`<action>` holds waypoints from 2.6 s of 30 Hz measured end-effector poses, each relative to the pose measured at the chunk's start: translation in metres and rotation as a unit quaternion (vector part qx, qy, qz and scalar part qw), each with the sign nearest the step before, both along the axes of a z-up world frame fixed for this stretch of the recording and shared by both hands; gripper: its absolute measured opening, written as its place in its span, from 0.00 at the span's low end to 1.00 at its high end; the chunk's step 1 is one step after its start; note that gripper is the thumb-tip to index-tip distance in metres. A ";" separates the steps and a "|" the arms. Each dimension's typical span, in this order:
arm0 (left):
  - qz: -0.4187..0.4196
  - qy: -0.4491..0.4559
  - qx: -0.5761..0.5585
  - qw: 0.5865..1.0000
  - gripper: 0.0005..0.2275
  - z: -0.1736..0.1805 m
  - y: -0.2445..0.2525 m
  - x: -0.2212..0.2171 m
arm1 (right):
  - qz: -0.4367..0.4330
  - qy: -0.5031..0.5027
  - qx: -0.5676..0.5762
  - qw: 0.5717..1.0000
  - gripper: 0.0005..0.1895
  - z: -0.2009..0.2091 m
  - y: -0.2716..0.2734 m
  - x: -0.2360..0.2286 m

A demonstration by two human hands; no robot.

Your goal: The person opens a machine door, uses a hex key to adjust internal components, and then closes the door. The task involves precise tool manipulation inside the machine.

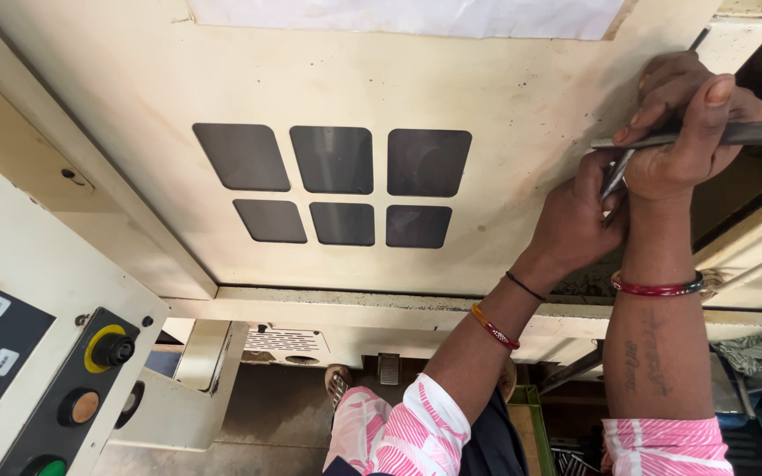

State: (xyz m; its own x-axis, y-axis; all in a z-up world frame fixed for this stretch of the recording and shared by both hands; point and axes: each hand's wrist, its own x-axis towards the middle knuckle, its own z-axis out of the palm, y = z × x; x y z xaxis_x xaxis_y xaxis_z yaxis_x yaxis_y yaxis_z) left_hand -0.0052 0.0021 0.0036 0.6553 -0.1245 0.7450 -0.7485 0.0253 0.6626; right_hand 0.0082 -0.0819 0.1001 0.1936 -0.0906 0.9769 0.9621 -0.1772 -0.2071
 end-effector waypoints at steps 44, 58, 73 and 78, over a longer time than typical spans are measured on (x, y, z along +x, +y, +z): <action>0.153 -0.076 -0.032 0.985 0.27 -0.008 0.033 -0.009 | 0.075 -0.067 -0.010 0.995 0.34 0.016 0.047 -0.005; 0.357 -0.228 -0.035 0.905 0.21 0.000 0.104 0.050 | 0.385 0.051 0.190 0.902 0.26 0.002 0.092 0.020; 0.473 -0.275 -0.062 0.835 0.20 0.023 0.183 0.118 | 0.154 0.647 0.382 0.642 0.15 -0.156 0.039 0.274; 0.486 -0.267 -0.080 0.828 0.20 0.033 0.230 0.140 | 0.126 0.654 0.242 0.706 0.30 -0.143 0.088 0.320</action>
